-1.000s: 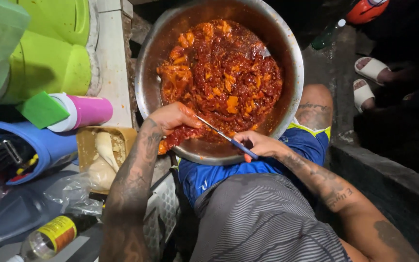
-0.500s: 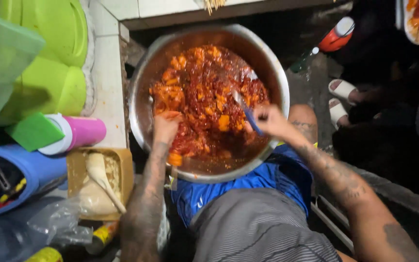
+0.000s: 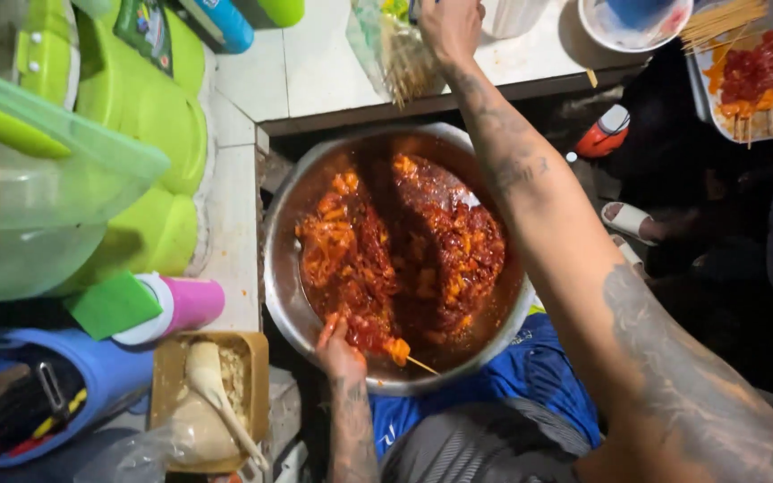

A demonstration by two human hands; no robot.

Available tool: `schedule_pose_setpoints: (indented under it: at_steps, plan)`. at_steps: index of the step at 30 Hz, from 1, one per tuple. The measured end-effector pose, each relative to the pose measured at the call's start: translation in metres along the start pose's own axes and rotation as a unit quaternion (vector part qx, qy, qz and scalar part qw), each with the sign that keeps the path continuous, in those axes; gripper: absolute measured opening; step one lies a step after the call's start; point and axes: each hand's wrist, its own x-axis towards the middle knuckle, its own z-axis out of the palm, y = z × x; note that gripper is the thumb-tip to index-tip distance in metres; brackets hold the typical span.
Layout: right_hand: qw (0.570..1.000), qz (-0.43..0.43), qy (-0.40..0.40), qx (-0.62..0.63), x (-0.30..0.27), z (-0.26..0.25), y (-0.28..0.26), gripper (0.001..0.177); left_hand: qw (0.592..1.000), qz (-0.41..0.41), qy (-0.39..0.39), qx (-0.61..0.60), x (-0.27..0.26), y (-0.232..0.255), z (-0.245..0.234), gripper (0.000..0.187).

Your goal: The person repeatedly picks pieces of marinated meat from a large metal bowl and threads them onto wooden skewers. They hold the skewer in one hand and use the other to push the meat onto it, then place the completed skewer onto a nearby tray.

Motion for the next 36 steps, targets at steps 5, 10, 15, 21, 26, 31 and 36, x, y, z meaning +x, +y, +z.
schedule_pose_setpoints:
  at_steps: [5,10,15,21,26,31,36]
  plan:
    - [0.989,-0.132,-0.031,0.058,-0.104,-0.121,-0.044,0.023,0.999,-0.041,-0.009,-0.012,0.001,0.010,0.018,0.050]
    - [0.953,-0.009,-0.233,0.193,-0.317,-0.197,0.007,0.025,0.990,-0.052,-0.059,-0.118,0.083,-0.048,0.028,0.036]
    - [0.746,0.313,-0.499,0.309,-0.421,-0.232,0.013,0.017,0.991,-0.015,-0.096,-0.095,0.058,-0.033,0.065,0.038]
    - [0.748,0.340,-0.503,0.269,-0.436,-0.234,0.040,0.016,0.987,0.031,-0.158,-0.017,0.004,-0.008,0.078,0.030]
    - [0.761,0.337,-0.479,0.278,-0.470,-0.210,0.117,0.007,0.938,-0.083,-0.336,-0.014,-0.051,0.045,0.060,0.035]
    - [0.779,0.329,-0.463,0.266,-0.477,-0.222,0.094,0.009,0.931,-0.012,-0.365,0.032,-0.028,0.022,0.066,0.028]
    - [0.784,0.331,-0.434,0.295,-0.480,-0.237,0.081,0.011,0.900,-0.054,-0.432,0.030,-0.081,0.054,0.060,0.026]
